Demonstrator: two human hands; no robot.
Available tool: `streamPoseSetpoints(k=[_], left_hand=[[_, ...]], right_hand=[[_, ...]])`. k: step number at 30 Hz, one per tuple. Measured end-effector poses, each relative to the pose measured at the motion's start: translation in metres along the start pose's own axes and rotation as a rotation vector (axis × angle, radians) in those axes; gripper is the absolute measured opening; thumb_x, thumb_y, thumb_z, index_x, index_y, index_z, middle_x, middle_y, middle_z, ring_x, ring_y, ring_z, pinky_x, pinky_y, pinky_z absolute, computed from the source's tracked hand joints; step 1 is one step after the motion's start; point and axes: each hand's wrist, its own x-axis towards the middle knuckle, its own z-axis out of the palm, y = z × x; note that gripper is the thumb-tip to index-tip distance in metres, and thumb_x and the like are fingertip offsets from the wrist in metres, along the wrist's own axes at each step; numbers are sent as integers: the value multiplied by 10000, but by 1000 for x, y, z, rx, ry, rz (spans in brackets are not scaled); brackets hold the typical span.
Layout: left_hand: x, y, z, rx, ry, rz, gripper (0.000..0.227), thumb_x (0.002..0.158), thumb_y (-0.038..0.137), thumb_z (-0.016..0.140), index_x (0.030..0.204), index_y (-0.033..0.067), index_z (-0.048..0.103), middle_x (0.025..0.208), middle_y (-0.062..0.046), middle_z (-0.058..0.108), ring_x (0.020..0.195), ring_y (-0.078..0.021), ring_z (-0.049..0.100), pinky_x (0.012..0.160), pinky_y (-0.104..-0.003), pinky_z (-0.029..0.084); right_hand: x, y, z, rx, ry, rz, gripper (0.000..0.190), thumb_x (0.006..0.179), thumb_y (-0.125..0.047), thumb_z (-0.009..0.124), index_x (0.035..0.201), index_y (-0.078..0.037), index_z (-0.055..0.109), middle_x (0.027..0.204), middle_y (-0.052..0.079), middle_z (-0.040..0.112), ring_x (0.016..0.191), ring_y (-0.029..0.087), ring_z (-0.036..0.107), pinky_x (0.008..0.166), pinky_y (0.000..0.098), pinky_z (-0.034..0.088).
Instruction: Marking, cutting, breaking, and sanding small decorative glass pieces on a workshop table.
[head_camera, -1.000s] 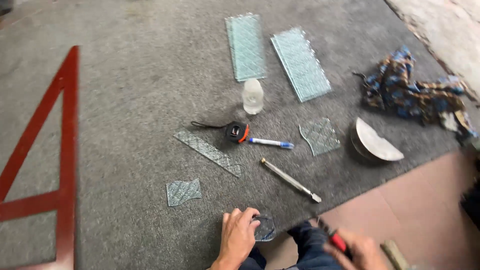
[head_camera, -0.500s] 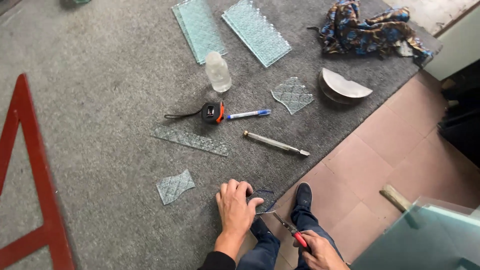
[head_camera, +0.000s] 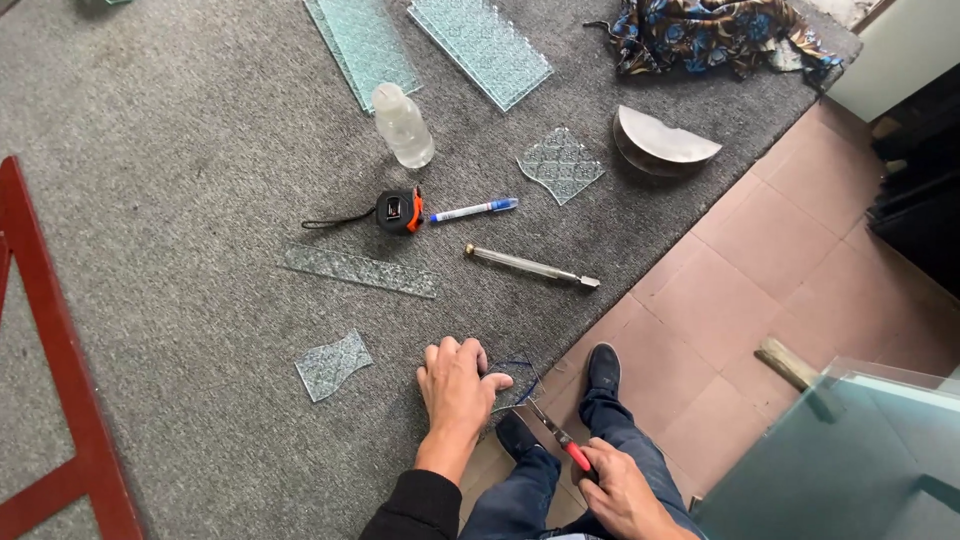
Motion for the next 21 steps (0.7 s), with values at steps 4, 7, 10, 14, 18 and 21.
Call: streamPoseSetpoints(k=[4,7,10,14,18,21], left_hand=[[-2,4,-5,24,-36,-10,485,824,541,998,922,237,633,1104,16,611,1179,-243,514,1032,-450,433],[-1,6,-5,17,-53,-20,482,828,538,995,912,246,621,1096,35,609,1160,-219,512,1036,-427,433],[0,1,0,24,-25,14,492,843,536,986,895,233,602,1077,19,588,1151,-240,503,1021,-438,427],[3,0,3,15,-23,10,510,824,537,997,907,223,605,1078,21,601,1153,-231,507,1027,-445,439],[-1,-7,8,12,78,115,496,827,523,992,997,203,653,1089,-9,649,1114,-231,556,1007,-447,488],[-23,-23,15,36,169,234,499,858,461,975,1142,209,651,1144,-42,595,1114,-292,549,953,-467,496]], right_hand=[[4,13,6,-38,32,-25,110,808,-75,623,802,-180,658,838,-9,622,727,214,591,749,353,470],[7,21,7,-66,51,-46,134,796,-40,601,788,-172,624,796,7,615,697,225,562,721,364,450],[8,21,8,-46,98,-119,137,799,-20,581,754,-147,603,780,15,612,694,224,581,716,361,462],[13,31,9,-86,99,-139,164,847,-18,595,816,-153,685,785,2,631,671,219,561,681,381,465],[5,30,-11,-176,62,-272,137,916,-73,601,889,-164,700,882,6,640,692,250,632,691,381,518],[40,113,2,-443,-301,81,457,927,-258,599,1364,-328,712,1147,29,692,1031,278,710,886,435,559]])
